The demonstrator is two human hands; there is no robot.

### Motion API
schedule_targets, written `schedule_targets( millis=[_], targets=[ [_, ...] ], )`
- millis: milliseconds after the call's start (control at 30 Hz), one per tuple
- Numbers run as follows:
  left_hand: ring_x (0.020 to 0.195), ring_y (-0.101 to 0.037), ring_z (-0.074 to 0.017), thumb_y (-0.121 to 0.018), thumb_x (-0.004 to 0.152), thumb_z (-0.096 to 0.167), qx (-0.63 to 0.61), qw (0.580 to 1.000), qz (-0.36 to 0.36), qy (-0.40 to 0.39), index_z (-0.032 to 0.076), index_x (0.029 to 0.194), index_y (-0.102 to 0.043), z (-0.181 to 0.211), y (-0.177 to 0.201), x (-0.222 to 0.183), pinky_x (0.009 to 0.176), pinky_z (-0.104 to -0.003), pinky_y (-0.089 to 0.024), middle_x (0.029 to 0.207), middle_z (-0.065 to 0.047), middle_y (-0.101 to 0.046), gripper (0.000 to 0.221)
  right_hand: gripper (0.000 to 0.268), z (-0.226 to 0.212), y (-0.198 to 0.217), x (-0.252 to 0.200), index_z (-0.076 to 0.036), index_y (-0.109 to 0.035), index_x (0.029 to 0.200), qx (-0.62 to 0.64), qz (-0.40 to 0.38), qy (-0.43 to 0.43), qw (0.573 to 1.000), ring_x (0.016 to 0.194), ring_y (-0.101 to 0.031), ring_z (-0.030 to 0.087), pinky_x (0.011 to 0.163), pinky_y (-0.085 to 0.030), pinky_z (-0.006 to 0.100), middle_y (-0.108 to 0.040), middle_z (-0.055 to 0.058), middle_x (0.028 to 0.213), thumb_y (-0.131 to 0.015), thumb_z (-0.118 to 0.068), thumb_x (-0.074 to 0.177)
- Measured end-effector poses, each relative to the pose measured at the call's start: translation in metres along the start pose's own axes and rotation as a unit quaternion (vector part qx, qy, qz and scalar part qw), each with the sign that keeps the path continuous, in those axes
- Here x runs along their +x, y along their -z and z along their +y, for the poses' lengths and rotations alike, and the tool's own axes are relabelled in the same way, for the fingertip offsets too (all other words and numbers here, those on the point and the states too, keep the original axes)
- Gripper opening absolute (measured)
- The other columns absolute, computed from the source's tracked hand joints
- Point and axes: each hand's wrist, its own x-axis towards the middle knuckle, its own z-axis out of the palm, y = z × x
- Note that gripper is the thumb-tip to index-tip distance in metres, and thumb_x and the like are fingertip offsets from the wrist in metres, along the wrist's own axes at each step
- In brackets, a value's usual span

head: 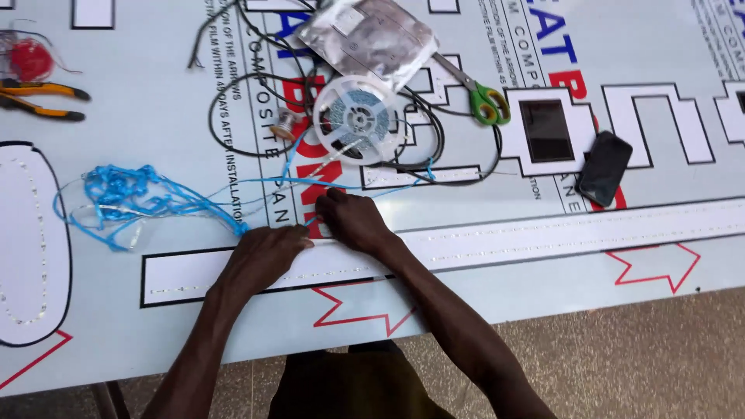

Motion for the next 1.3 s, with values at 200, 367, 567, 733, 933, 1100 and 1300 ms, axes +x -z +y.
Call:
schedule_targets(
  millis=[200, 367, 567, 733, 933, 1100, 1300],
  targets=[
    [0.061, -0.067, -0.0244, -0.057, 0.119, 0.021, -0.013, 0.999, 0.018, -0.026, 0.010, 0.108, -0.073, -0.051, 0.011, -0.030, 0.064, -0.041, -0.052, 0.073, -0.007, -0.073, 0.022, 0.029, -0.021, 0.008, 0.070, -0.014, -0.062, 0.121, 0.016, 0.055, -0.011, 0.998, 0.097, -0.079, 0.051, 0.078, -0.062, 0.065, -0.074, 0.015, 0.111, -0.075, -0.010, 0.095],
    [0.057, -0.063, -0.0214, -0.057, 0.120, 0.026, -0.012, 0.995, 0.029, -0.099, 0.013, 0.099, -0.069, -0.110, 0.013, -0.042, 0.062, -0.038, -0.050, 0.067, -0.005, -0.068, 0.027, 0.005, -0.095, 0.072, 0.125, -0.013, -0.061, 0.116, 0.219, 0.275, 0.087, 0.932, 0.090, -0.077, 0.051, 0.077, -0.059, 0.055, -0.075, 0.017, 0.093, -0.059, -0.009, 0.114],
    [0.054, -0.057, -0.0166, -0.055, 0.119, 0.022, 0.027, 0.993, 0.015, -0.115, 0.016, 0.093, -0.065, -0.179, 0.056, -0.079, 0.061, -0.035, -0.046, 0.063, 0.001, -0.060, 0.029, 0.025, -0.131, 0.081, 0.127, -0.011, -0.067, 0.138, 0.373, 0.255, 0.031, 0.891, 0.090, -0.081, 0.022, 0.083, -0.070, 0.037, -0.082, 0.013, 0.094, -0.061, -0.029, 0.122],
    [0.057, -0.063, -0.0174, -0.064, 0.118, 0.022, 0.083, 0.985, 0.112, -0.102, 0.019, 0.101, -0.075, -0.253, 0.081, -0.113, 0.064, -0.032, -0.051, 0.064, -0.002, -0.064, 0.021, 0.057, -0.085, 0.005, 0.031, -0.015, -0.047, 0.170, 0.241, 0.252, -0.115, 0.930, 0.096, -0.084, 0.039, 0.085, -0.067, 0.052, -0.084, 0.022, 0.101, -0.062, -0.008, 0.115],
    [0.059, -0.068, -0.0191, -0.069, 0.116, 0.017, 0.104, 0.982, 0.145, -0.066, 0.019, 0.115, -0.079, -0.307, 0.094, -0.149, 0.066, -0.033, -0.055, 0.070, -0.003, -0.070, 0.011, 0.045, -0.137, -0.073, -0.030, -0.016, -0.070, 0.153, 0.133, 0.336, -0.195, 0.912, 0.121, -0.077, 0.042, 0.109, -0.059, 0.056, -0.083, 0.015, 0.120, -0.068, -0.010, 0.108],
    [0.091, -0.079, -0.0333, -0.073, 0.107, -0.002, 0.097, 0.972, 0.196, -0.082, 0.007, 0.125, -0.081, -0.332, 0.103, -0.178, 0.077, -0.049, -0.059, 0.111, -0.010, -0.087, 0.021, 0.038, -0.174, -0.115, 0.017, -0.013, -0.074, 0.147, -0.037, 0.303, -0.068, 0.950, 0.138, -0.067, 0.039, 0.117, -0.049, 0.055, -0.076, 0.015, 0.143, -0.070, -0.016, 0.109],
    [0.130, -0.063, -0.0374, -0.062, 0.109, -0.005, 0.070, 0.963, 0.259, -0.009, 0.005, 0.145, -0.074, -0.329, 0.122, -0.225, 0.106, -0.057, -0.051, 0.144, -0.014, -0.073, 0.039, 0.019, -0.207, -0.134, 0.044, -0.004, -0.079, 0.126, -0.011, 0.331, 0.023, 0.943, 0.092, -0.066, 0.036, 0.100, -0.051, 0.054, -0.070, 0.013, 0.101, -0.074, -0.008, 0.108]
  ],
)
